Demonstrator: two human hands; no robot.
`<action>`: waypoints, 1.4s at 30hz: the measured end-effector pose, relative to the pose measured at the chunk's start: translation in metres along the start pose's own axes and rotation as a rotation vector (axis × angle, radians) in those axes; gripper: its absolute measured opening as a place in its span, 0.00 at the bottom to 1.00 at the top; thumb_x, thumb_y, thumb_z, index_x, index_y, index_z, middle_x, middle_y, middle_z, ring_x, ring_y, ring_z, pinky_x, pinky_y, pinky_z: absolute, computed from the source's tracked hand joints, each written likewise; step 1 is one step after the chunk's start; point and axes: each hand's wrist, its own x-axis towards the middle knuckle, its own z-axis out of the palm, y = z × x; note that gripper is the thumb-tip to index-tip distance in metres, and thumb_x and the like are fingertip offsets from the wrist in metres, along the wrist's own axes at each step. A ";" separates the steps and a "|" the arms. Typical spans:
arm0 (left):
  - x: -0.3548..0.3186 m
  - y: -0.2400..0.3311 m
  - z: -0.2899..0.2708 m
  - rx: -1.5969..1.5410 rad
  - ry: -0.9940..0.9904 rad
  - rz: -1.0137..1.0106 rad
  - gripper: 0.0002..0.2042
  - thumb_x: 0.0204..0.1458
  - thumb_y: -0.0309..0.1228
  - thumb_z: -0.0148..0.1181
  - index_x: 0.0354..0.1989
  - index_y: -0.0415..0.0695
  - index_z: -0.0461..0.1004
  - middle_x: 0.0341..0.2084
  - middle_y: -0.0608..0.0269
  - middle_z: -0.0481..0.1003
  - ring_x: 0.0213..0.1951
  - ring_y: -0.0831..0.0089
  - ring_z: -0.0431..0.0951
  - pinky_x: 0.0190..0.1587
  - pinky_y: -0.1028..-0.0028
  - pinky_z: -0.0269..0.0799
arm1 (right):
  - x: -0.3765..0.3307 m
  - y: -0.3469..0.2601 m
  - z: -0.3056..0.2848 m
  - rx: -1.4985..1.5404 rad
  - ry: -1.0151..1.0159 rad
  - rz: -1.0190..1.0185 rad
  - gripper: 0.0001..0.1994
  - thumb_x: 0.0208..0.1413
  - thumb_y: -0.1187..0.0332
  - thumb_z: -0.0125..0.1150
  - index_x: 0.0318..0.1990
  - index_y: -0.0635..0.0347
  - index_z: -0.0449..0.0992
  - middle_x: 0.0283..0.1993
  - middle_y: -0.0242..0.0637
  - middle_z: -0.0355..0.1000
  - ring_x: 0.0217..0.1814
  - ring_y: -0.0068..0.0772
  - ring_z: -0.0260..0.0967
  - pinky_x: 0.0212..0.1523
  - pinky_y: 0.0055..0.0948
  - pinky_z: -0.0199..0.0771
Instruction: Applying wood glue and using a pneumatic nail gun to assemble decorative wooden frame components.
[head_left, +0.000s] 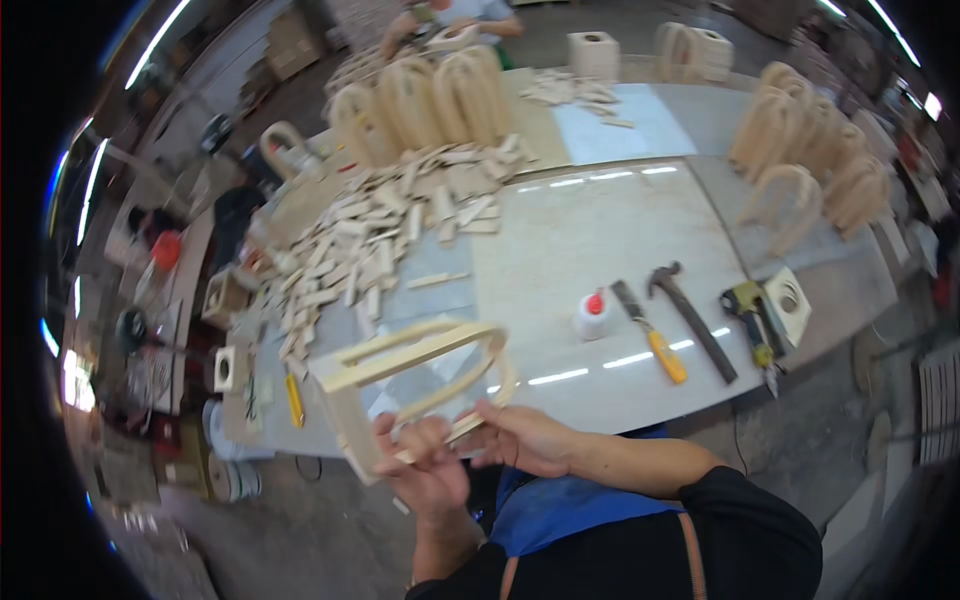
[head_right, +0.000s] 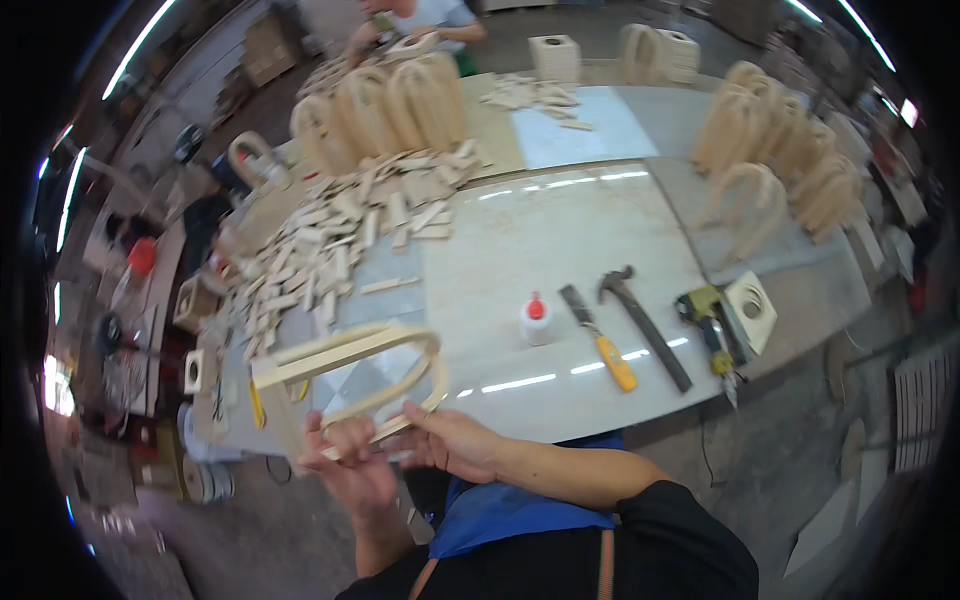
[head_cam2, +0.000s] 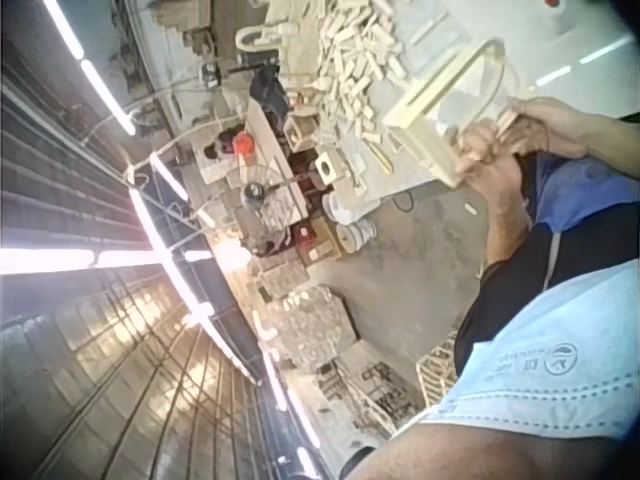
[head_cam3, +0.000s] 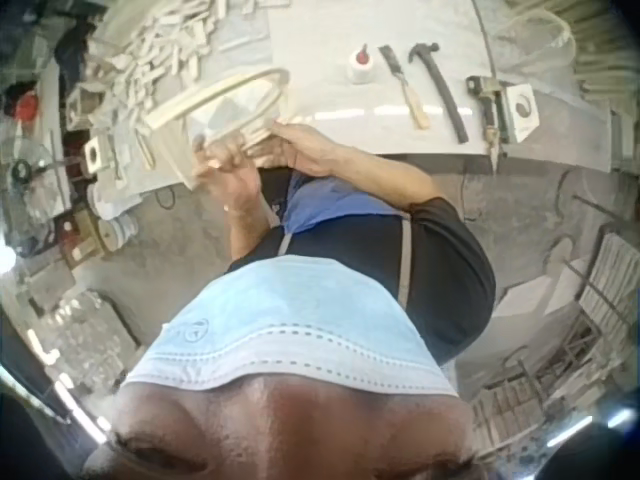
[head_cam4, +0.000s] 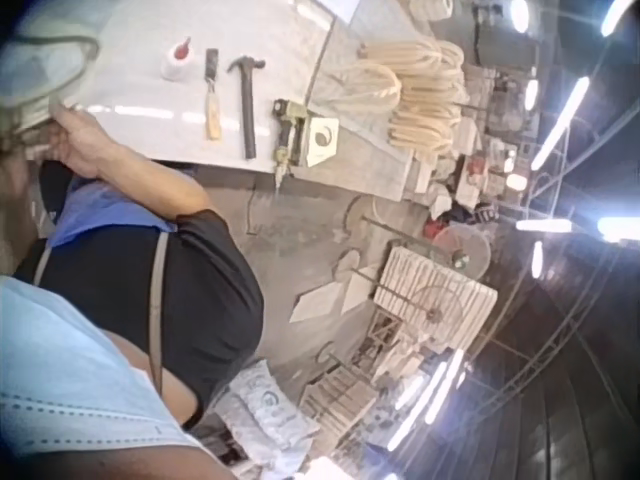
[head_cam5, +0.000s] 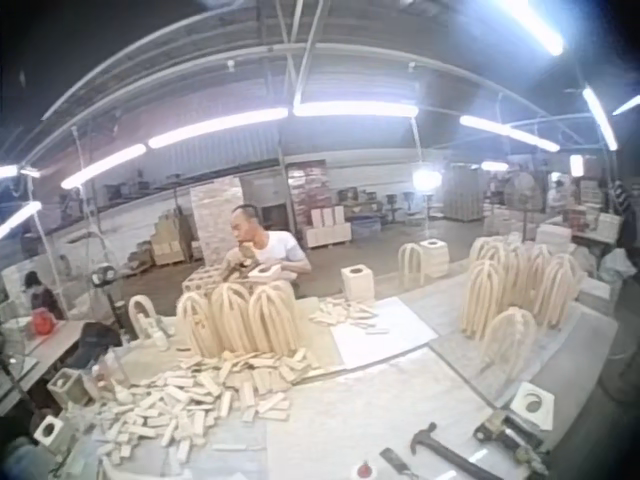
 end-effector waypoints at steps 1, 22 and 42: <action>0.005 0.000 -0.007 -0.010 0.023 -0.005 0.23 0.67 0.51 0.51 0.57 0.44 0.67 0.15 0.77 0.53 0.21 0.83 0.57 0.36 0.78 0.65 | -0.002 0.005 -0.019 -0.064 0.022 0.091 0.19 0.71 0.56 0.51 0.53 0.64 0.75 0.51 0.43 0.79 0.45 0.29 0.78 0.46 0.26 0.81; 0.000 -0.027 -0.007 0.843 -0.149 -0.184 0.47 0.42 0.33 0.73 0.71 0.35 0.54 0.25 0.66 0.68 0.28 0.76 0.66 0.41 0.78 0.64 | 0.005 -0.077 -0.163 0.784 0.270 -0.508 0.40 0.60 0.39 0.58 0.57 0.76 0.64 0.48 0.49 0.72 0.42 0.37 0.74 0.45 0.29 0.81; 0.010 -0.042 -0.003 0.582 -0.253 -0.330 0.56 0.30 0.28 0.84 0.73 0.43 0.57 0.68 0.55 0.65 0.65 0.62 0.68 0.68 0.67 0.61 | -0.103 -0.110 0.015 -0.936 0.282 -1.004 0.49 0.44 0.45 0.73 0.69 0.63 0.57 0.62 0.50 0.64 0.62 0.48 0.64 0.64 0.41 0.65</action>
